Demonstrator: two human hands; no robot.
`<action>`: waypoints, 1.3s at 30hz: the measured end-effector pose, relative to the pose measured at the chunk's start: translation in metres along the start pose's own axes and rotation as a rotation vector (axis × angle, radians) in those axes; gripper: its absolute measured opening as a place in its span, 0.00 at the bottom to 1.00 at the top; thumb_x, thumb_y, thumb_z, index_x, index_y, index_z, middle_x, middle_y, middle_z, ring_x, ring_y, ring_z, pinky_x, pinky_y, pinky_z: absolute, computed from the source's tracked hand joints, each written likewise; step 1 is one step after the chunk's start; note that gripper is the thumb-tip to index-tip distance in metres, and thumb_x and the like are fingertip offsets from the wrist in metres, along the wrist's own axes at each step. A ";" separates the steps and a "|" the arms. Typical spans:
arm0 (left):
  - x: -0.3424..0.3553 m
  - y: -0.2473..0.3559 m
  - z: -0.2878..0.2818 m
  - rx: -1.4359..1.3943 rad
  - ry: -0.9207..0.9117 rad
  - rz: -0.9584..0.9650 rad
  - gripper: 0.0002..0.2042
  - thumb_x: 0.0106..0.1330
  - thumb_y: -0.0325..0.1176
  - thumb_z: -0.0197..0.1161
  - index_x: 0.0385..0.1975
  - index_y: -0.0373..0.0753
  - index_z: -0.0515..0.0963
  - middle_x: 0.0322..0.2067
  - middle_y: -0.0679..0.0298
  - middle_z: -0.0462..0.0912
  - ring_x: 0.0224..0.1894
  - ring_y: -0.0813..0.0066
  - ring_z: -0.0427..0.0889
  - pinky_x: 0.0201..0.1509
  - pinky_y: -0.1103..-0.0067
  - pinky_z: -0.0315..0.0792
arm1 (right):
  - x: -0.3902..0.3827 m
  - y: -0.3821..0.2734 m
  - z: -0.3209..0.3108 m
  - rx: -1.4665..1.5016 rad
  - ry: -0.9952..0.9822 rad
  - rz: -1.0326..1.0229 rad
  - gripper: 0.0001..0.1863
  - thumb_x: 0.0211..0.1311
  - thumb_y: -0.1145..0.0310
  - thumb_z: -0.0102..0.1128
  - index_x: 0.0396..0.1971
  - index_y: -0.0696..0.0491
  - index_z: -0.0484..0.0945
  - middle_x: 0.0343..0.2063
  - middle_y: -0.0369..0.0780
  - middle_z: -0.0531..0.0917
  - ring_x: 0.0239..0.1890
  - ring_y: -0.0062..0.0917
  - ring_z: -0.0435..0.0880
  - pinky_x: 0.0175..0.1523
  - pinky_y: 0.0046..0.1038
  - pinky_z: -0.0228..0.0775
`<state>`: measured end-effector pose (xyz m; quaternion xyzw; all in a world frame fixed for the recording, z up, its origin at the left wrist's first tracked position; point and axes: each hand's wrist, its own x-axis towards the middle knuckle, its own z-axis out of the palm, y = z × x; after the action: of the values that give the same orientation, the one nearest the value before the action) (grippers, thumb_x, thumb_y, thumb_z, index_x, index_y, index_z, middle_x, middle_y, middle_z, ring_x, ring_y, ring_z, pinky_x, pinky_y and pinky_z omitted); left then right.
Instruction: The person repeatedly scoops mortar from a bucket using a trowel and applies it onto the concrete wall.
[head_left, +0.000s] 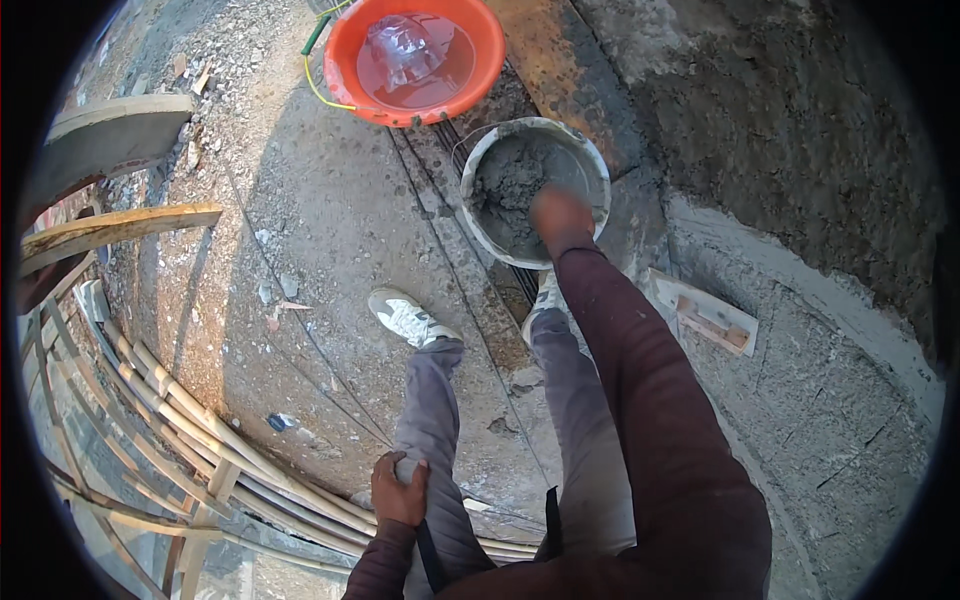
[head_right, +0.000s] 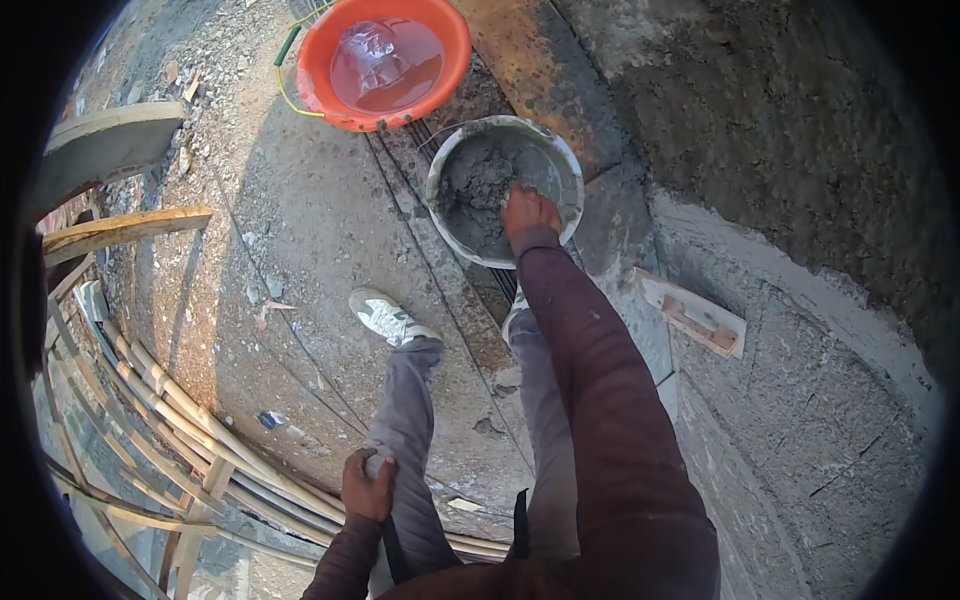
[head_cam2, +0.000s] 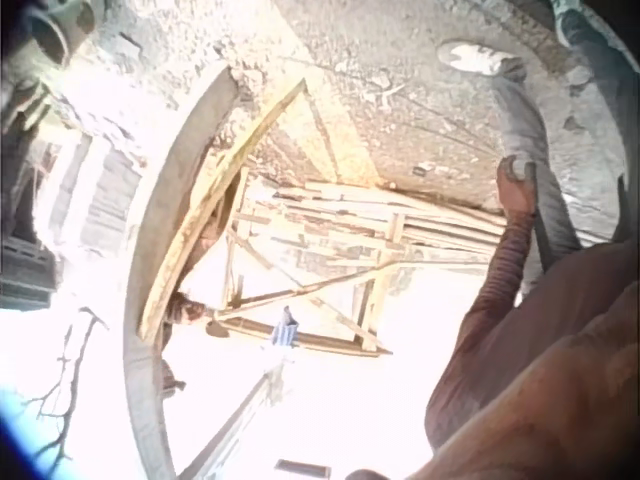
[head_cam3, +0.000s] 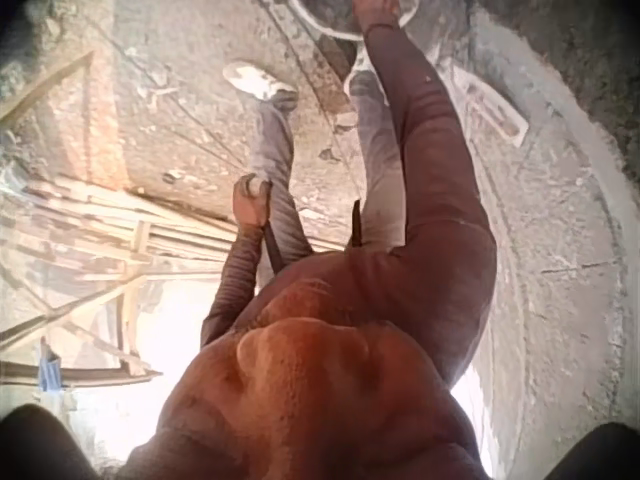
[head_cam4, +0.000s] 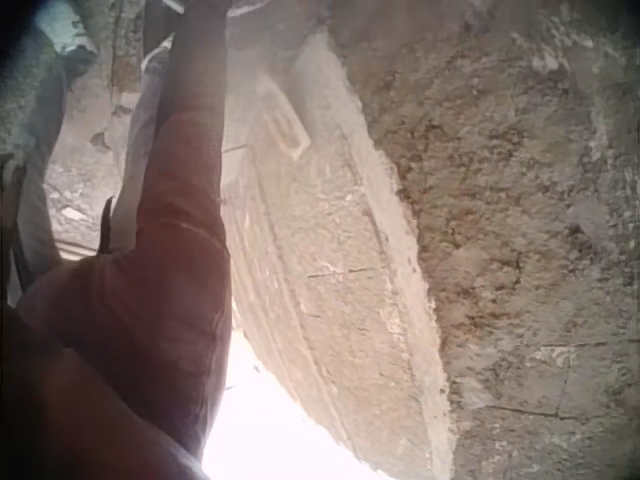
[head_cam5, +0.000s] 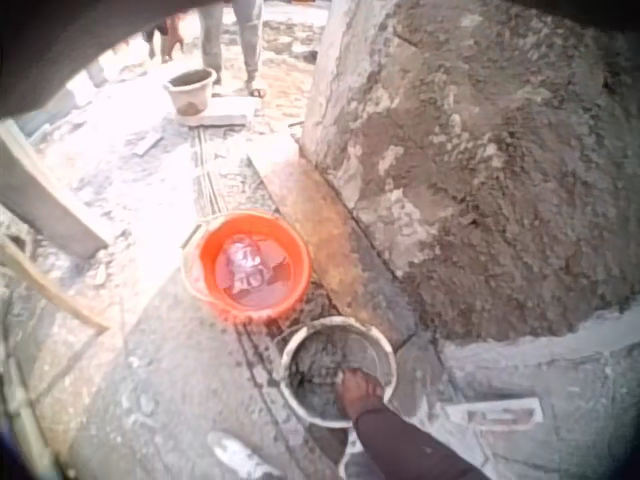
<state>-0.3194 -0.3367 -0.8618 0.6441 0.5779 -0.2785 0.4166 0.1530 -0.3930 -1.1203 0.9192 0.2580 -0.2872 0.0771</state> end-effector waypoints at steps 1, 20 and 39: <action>-0.004 -0.003 0.000 0.011 0.002 -0.026 0.24 0.63 0.45 0.73 0.50 0.32 0.80 0.54 0.44 0.80 0.60 0.44 0.77 0.67 0.61 0.70 | -0.014 -0.022 0.012 0.093 -0.056 0.034 0.22 0.68 0.49 0.64 0.49 0.52 0.81 0.47 0.49 0.87 0.51 0.50 0.86 0.54 0.50 0.79; -0.098 -0.001 -0.009 -0.375 0.200 -0.057 0.21 0.63 0.46 0.67 0.44 0.32 0.86 0.45 0.42 0.87 0.52 0.46 0.85 0.61 0.62 0.76 | -0.339 0.039 -0.483 0.217 0.209 -0.540 0.16 0.58 0.56 0.69 0.40 0.51 0.82 0.37 0.46 0.86 0.43 0.50 0.86 0.48 0.49 0.78; -0.138 -0.042 -0.029 0.204 0.245 0.296 0.19 0.70 0.44 0.57 0.46 0.35 0.86 0.47 0.41 0.87 0.52 0.40 0.85 0.57 0.55 0.75 | -0.350 0.203 -0.763 0.995 0.566 -0.103 0.20 0.74 0.54 0.63 0.28 0.54 0.77 0.18 0.31 0.76 0.17 0.14 0.74 0.22 0.24 0.65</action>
<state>-0.3885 -0.3829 -0.7404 0.7897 0.4921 -0.1911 0.3125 0.3853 -0.4961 -0.2945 0.8721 0.1469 -0.1202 -0.4510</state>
